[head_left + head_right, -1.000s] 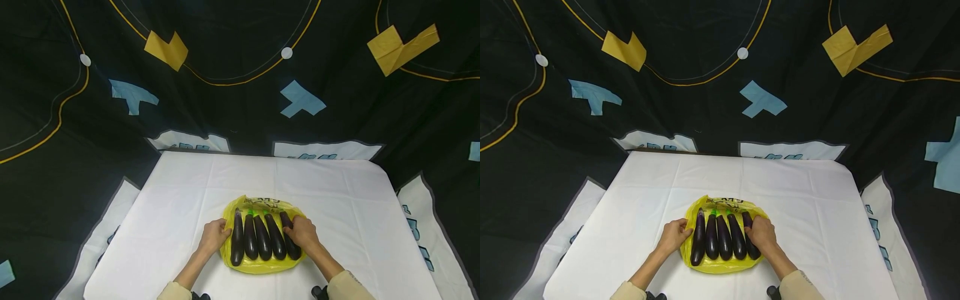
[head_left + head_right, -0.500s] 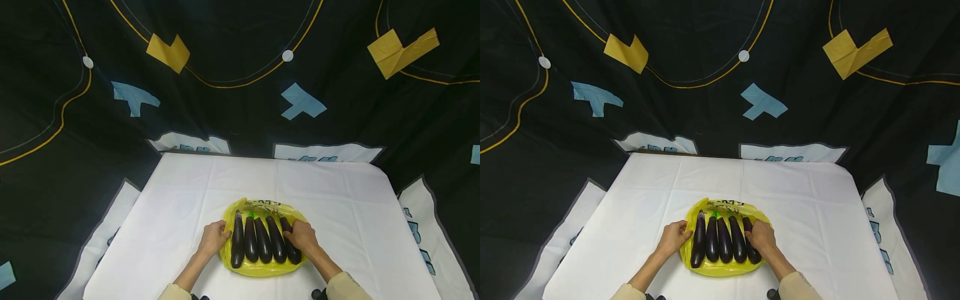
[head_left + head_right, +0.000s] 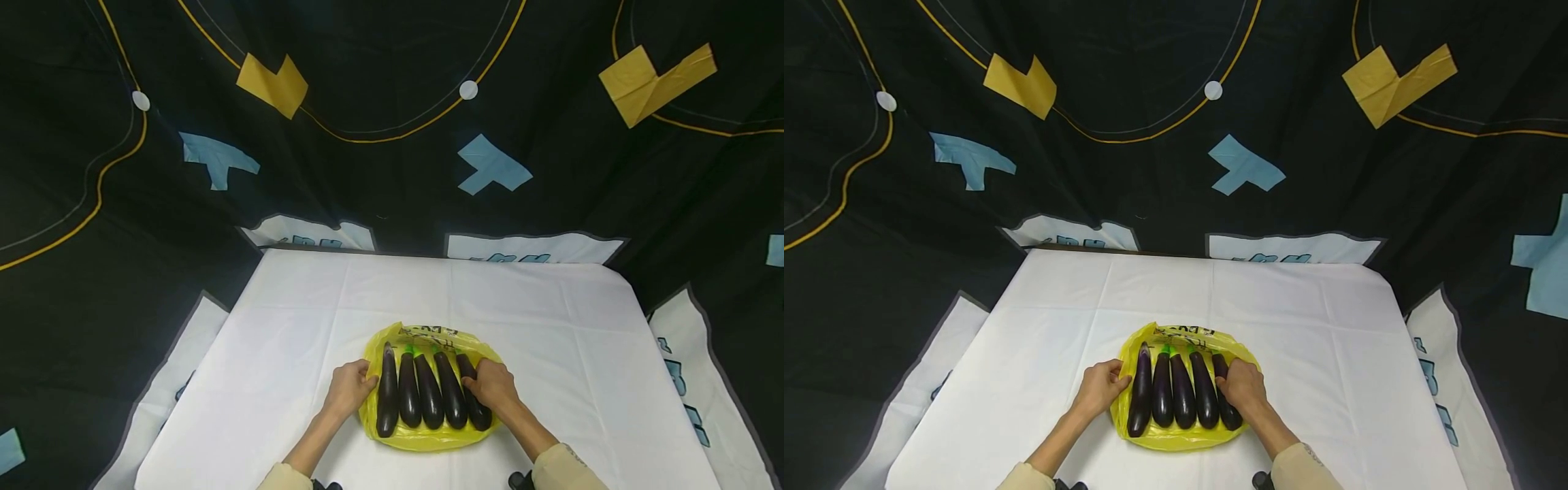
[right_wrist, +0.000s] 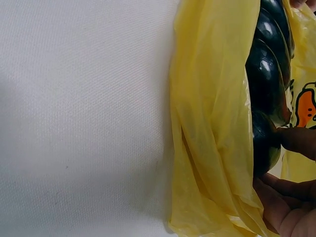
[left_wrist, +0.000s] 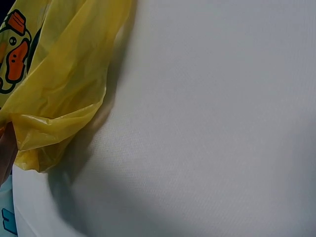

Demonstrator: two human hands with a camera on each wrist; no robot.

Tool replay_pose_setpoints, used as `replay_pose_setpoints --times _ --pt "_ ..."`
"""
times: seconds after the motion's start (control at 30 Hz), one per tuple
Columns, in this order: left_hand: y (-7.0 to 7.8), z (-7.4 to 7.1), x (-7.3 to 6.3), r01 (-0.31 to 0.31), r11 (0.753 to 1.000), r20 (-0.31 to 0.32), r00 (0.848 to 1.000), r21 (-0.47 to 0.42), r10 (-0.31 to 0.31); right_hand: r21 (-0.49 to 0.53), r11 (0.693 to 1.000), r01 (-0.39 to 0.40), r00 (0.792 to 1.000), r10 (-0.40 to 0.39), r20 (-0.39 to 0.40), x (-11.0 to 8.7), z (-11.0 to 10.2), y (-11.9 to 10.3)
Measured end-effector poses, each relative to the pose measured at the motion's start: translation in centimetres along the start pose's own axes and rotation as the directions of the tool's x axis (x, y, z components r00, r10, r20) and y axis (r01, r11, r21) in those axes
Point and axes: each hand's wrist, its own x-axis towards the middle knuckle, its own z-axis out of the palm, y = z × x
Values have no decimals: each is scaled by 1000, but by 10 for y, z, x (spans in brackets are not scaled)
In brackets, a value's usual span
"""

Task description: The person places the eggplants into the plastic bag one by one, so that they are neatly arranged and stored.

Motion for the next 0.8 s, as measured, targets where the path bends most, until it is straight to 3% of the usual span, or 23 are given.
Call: replay_pose_setpoints --times 0.8 --pt "1 -1 1 7 1000 -10 1000 3 -7 -20 1000 1 1000 -1 -14 -5 -5 -4"
